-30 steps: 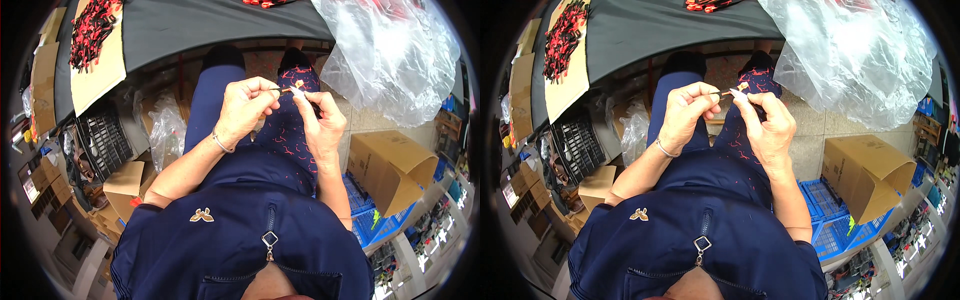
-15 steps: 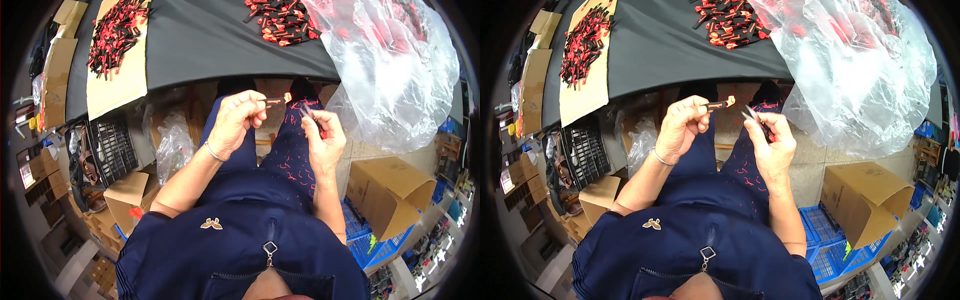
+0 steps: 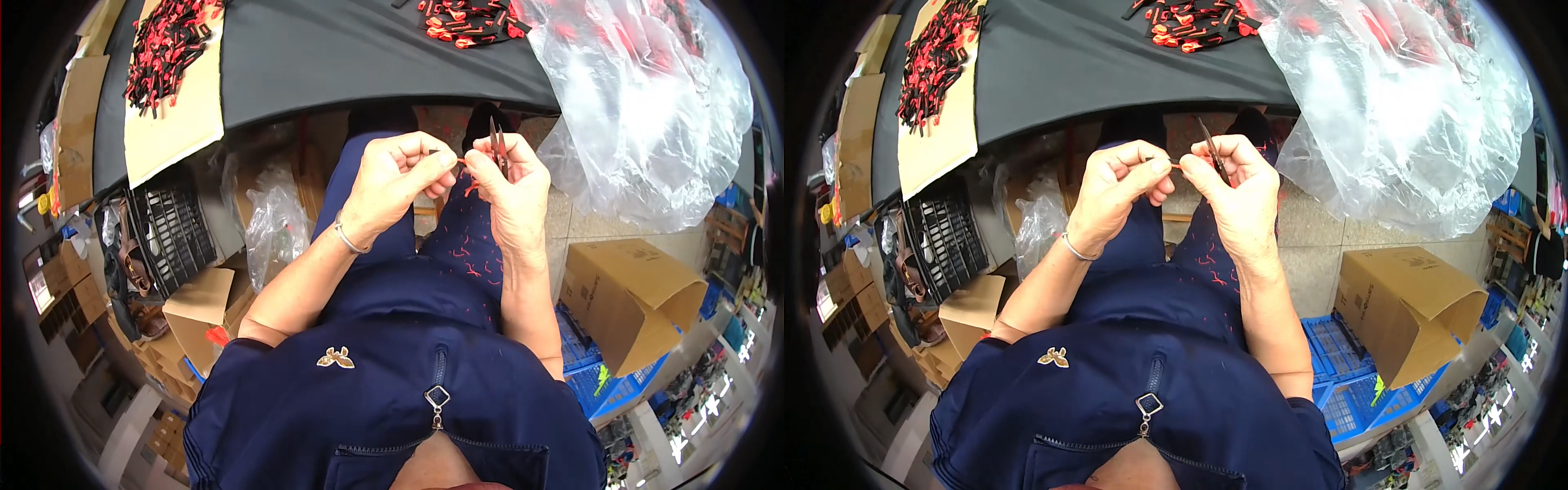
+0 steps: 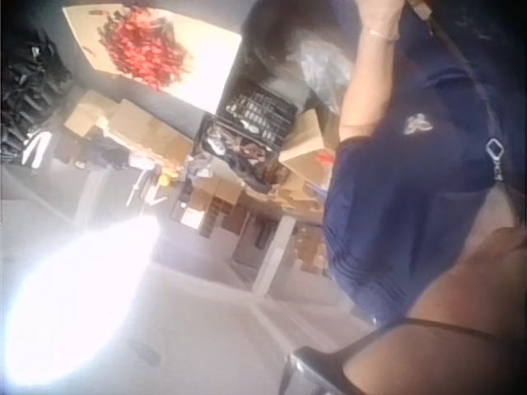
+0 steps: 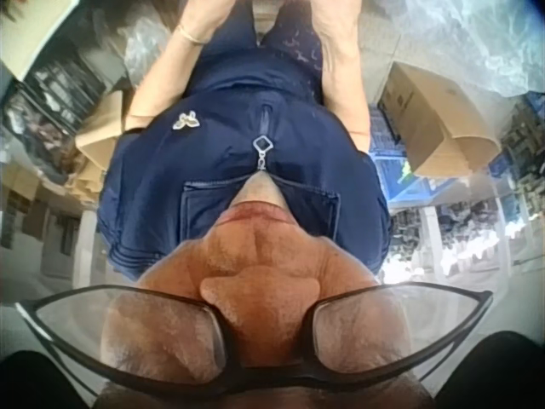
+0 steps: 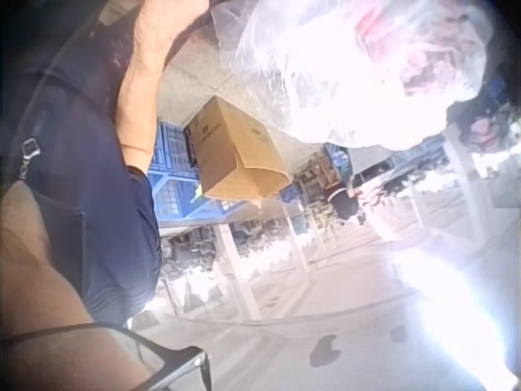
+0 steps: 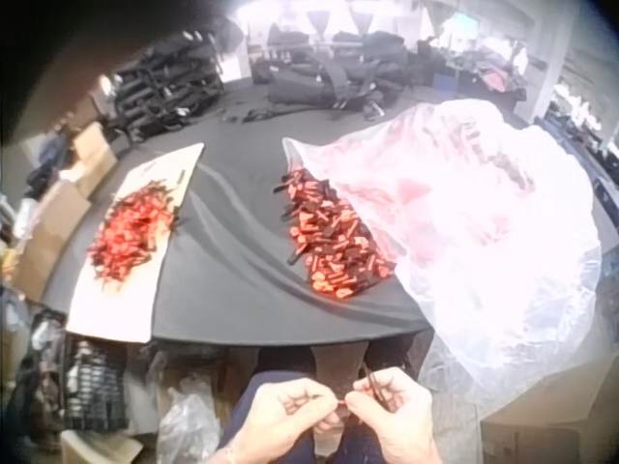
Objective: The person is assembling small electrical components by sliding red rubber sleeves onto black wire connectors using their hands. They pick up components from a pile on the table and place the finished pieces onto a cardboard sheet.
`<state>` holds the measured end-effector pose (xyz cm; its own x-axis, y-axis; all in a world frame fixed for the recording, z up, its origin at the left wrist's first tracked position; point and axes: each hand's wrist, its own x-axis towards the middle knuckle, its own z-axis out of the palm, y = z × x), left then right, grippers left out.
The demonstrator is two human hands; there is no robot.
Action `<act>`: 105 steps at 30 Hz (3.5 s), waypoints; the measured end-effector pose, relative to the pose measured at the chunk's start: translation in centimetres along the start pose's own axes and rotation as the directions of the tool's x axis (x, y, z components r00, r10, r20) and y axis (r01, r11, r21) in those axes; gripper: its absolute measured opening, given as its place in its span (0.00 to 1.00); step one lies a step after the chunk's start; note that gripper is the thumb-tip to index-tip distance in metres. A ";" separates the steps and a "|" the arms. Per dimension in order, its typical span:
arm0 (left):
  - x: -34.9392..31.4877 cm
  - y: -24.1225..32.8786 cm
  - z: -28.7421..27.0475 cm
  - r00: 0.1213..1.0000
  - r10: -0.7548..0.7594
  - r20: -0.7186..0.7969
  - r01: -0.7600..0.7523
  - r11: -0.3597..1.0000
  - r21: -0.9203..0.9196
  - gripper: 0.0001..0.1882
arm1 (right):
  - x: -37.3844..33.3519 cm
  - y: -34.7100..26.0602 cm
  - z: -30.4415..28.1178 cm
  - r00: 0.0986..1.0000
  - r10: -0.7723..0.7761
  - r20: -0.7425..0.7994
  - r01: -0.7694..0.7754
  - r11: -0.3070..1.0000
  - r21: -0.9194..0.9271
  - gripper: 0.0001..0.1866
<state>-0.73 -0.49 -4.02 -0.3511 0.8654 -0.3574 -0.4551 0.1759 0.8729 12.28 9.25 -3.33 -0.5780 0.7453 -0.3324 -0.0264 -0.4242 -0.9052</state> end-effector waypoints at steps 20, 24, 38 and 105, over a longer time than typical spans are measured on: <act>-0.4 1.3 0.2 0.995 -0.074 0.071 0.061 0.984 0.167 0.09 | -2.8 -0.9 -2.7 0.693 -0.606 0.389 0.605 0.195 -0.772 0.13; -0.3 1.6 0.5 0.993 -0.084 0.088 0.063 0.973 0.221 0.08 | -2.8 -0.9 -2.8 0.723 -0.595 0.352 0.587 0.260 -0.767 0.13; 0.2 0.4 0.4 0.979 -0.177 0.101 0.177 0.984 0.012 0.08 | -2.2 -0.4 -3.3 0.740 -0.596 0.313 0.580 0.329 -0.745 0.11; 11.4 8.2 -6.8 0.693 0.681 -0.236 -0.462 0.671 0.580 0.10 | -1.3 1.6 -2.2 0.877 -0.360 -0.317 0.225 0.893 -0.389 0.05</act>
<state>-13.99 7.63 -3.18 -0.7461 0.6094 0.2683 0.3316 -0.0094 0.9434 14.82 8.73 -4.94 -0.2390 0.9697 -0.0501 0.1637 -0.0106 -0.9865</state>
